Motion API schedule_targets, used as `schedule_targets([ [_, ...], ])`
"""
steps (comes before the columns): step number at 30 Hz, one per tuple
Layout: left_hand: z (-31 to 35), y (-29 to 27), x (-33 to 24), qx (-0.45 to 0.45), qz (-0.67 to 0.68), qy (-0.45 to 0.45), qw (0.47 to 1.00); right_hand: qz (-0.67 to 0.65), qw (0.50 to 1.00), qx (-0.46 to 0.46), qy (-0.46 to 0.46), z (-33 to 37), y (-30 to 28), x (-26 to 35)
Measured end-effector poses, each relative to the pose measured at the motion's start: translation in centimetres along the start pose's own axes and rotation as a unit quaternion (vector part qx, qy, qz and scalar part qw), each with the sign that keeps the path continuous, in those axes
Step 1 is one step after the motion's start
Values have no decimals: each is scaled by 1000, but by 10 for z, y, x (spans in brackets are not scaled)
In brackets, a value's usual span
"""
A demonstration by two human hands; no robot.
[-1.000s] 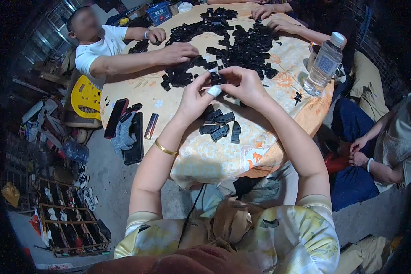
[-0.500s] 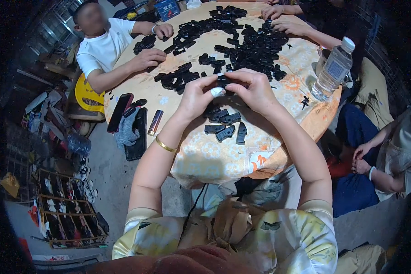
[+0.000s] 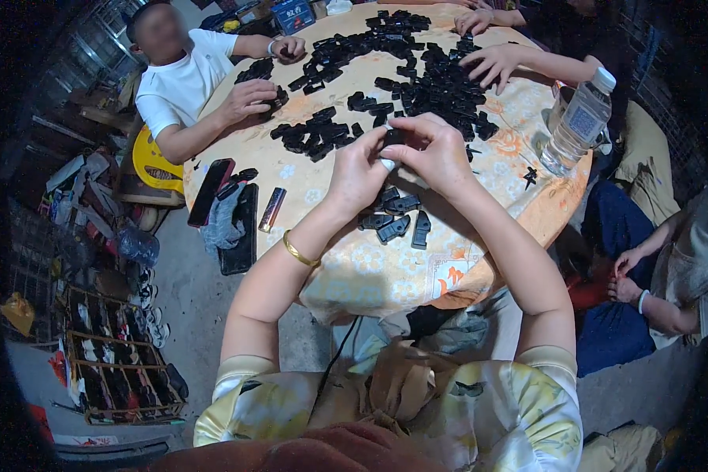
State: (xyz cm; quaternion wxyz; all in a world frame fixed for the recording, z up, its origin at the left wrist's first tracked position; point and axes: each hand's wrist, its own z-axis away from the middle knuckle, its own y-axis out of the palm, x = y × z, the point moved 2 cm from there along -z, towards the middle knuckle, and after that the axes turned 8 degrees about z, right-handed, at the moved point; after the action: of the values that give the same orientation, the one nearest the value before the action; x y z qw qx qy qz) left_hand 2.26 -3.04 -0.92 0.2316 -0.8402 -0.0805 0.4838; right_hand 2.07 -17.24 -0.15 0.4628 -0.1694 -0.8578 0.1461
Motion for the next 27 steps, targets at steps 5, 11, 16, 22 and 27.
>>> schedule_targets([
  [5, -11, -9, 19, -26, 131, -82, 988, -19, 995, 41, 85, 0, -33, -16],
  [11, -8, -30, 45, 147, 71, -144, 976, 424, 882, 184, -90, 29, -33, -21],
  [16, -2, -20, 30, 254, -38, -46, 965, 453, 881, 112, -80, -19, -10, -80],
  [22, -1, -7, 23, 266, -46, 18, 963, 470, 880, 54, -50, -95, 16, -137],
  [27, 5, -2, 35, 248, -53, 36, 967, 529, 844, 84, -2, -151, 53, -94],
])
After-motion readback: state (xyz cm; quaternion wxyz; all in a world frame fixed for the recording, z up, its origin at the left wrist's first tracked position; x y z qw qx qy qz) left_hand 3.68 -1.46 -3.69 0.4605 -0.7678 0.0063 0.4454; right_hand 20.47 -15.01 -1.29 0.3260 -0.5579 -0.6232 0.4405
